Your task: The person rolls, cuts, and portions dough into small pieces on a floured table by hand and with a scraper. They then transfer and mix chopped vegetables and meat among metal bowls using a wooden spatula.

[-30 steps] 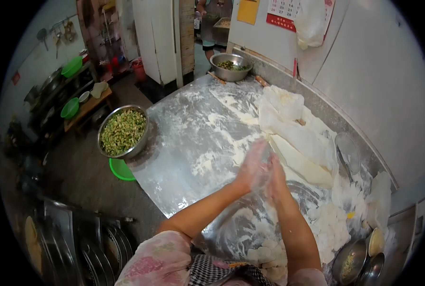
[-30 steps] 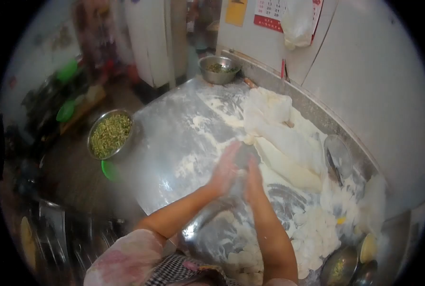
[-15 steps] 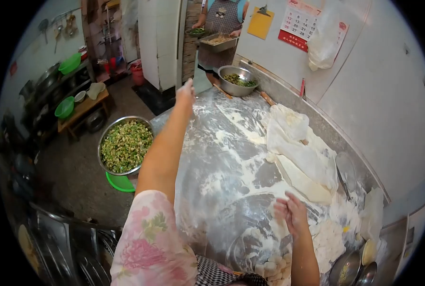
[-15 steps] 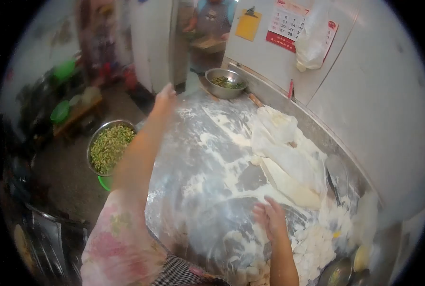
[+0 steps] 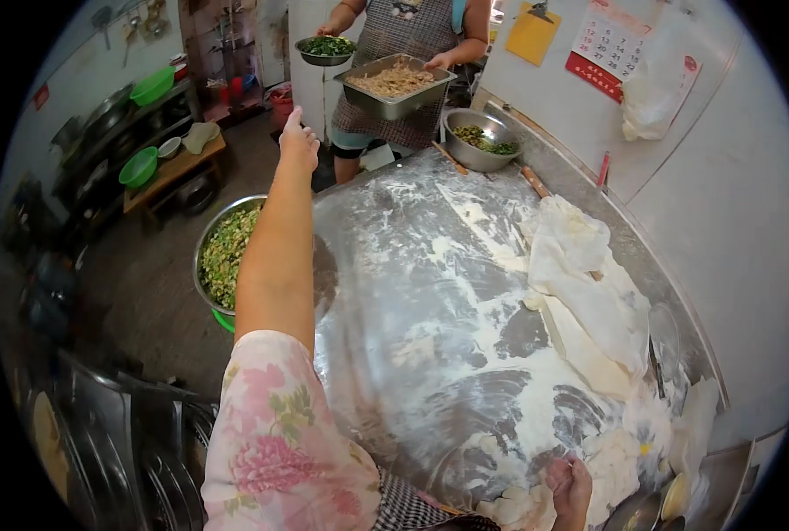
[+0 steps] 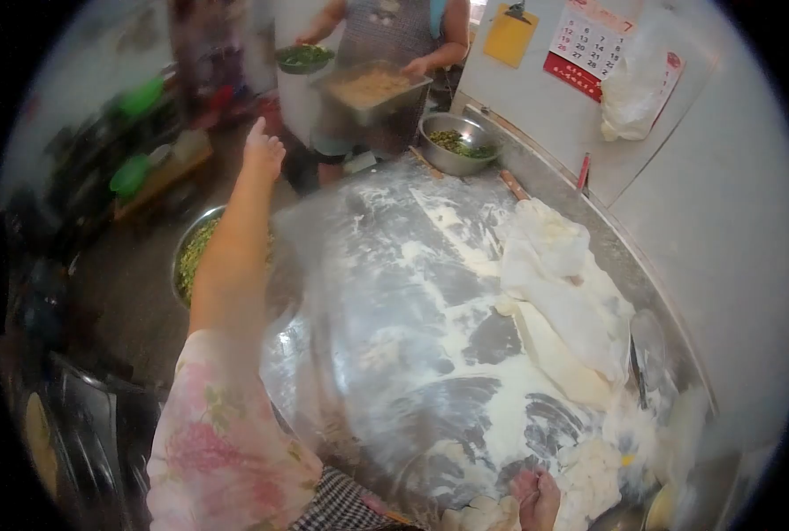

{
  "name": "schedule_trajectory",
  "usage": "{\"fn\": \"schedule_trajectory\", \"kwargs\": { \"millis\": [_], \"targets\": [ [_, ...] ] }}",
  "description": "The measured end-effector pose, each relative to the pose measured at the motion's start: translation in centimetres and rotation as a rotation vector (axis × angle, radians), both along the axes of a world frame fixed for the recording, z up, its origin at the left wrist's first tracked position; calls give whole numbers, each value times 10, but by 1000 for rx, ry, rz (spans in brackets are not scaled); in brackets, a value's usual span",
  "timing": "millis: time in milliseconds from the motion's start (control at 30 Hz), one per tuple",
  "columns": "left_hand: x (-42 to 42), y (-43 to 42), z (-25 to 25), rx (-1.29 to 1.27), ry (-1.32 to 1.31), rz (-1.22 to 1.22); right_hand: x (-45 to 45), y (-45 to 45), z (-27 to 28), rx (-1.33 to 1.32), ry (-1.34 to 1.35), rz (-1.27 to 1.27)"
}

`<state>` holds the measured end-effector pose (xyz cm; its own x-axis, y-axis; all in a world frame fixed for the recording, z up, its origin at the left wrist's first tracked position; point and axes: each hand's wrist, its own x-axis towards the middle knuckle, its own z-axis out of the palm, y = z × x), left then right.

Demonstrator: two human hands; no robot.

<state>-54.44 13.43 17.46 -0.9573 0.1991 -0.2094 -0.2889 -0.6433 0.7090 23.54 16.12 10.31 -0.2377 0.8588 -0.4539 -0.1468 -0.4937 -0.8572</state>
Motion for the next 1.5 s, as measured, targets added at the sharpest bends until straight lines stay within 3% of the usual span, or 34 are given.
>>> {"fn": "schedule_trajectory", "kwargs": {
  "millis": [100, 233, 267, 367, 433, 467, 500, 533, 567, 633, 667, 700, 767, 800, 867, 900, 967, 1000, 1067, 1100, 1133, 1200, 1333, 1433, 1500],
  "targets": [
    [-39, -23, -20, 54, 53, -75, 0, 1, -11, -13, 24, 25],
    [-11, -54, 15, 60, -58, 13, -10, 1, -14, -2, 22, 82],
    [0, -63, 21, 87, 31, -51, -9, 7, -19, 6, 40, 127],
    [6, -74, 29, -17, -45, -122, -20, 9, -22, 15, 33, 148],
    [54, -88, 43, -140, 163, -295, -26, 13, -33, -16, 76, 182],
    [52, -90, 30, -172, 164, -336, -19, 13, -42, -38, 130, 201],
    [59, -95, 19, -204, 144, -368, -39, 3, -26, -25, -11, 131],
    [65, -97, 7, -235, 125, -401, -26, 1, -31, -14, 98, 261],
    [80, -103, 7, -103, 67, -501, -37, -6, -20, -61, -112, 134],
    [66, -112, -16, 24, 72, -615, -32, -18, -14, -27, -179, 195],
    [108, -116, 1, -19, -7, -463, -20, -22, -31, -5, -99, 227],
    [130, -120, 4, -136, 142, -414, -16, -30, -32, -21, -85, 199],
    [126, -139, -9, 63, -58, -557, -3, -45, -34, -48, -79, 181],
    [141, -146, -5, 19, 7, -571, 4, -51, -35, -62, -91, 180],
    [180, -143, 0, -457, 713, -506, 18, -60, -23, -75, -74, 162],
    [202, -142, 5, -530, 852, -495, 32, -71, -21, -65, -46, 147],
    [294, -132, 36, -313, 253, -534, 48, -81, -24, -60, -24, 124],
    [332, -130, 35, -402, 341, -602, 57, -86, -23, -57, -26, 111],
    [381, -109, 5, -257, 63, -804, 78, -92, -27, -35, -18, 91],
    [425, -101, 6, -240, 33, -867, 85, -97, -28, -18, 11, 89],
    [449, -96, -9, -218, 107, -1188, 102, -102, -26, -2, 32, 90],
    [515, -87, -33, -171, 112, -1422, 133, -113, -18, 102, 124, 118],
    [677, -79, -58, -234, 12, -1612, 210, -136, -30, 319, 293, 124],
    [774, -78, -77, -256, -75, -1800, 268, -152, -49, 272, 370, 18],
    [830, -79, -85, -270, 1, -1895, 313, -168, -44, 171, 252, -88]
  ]
}}
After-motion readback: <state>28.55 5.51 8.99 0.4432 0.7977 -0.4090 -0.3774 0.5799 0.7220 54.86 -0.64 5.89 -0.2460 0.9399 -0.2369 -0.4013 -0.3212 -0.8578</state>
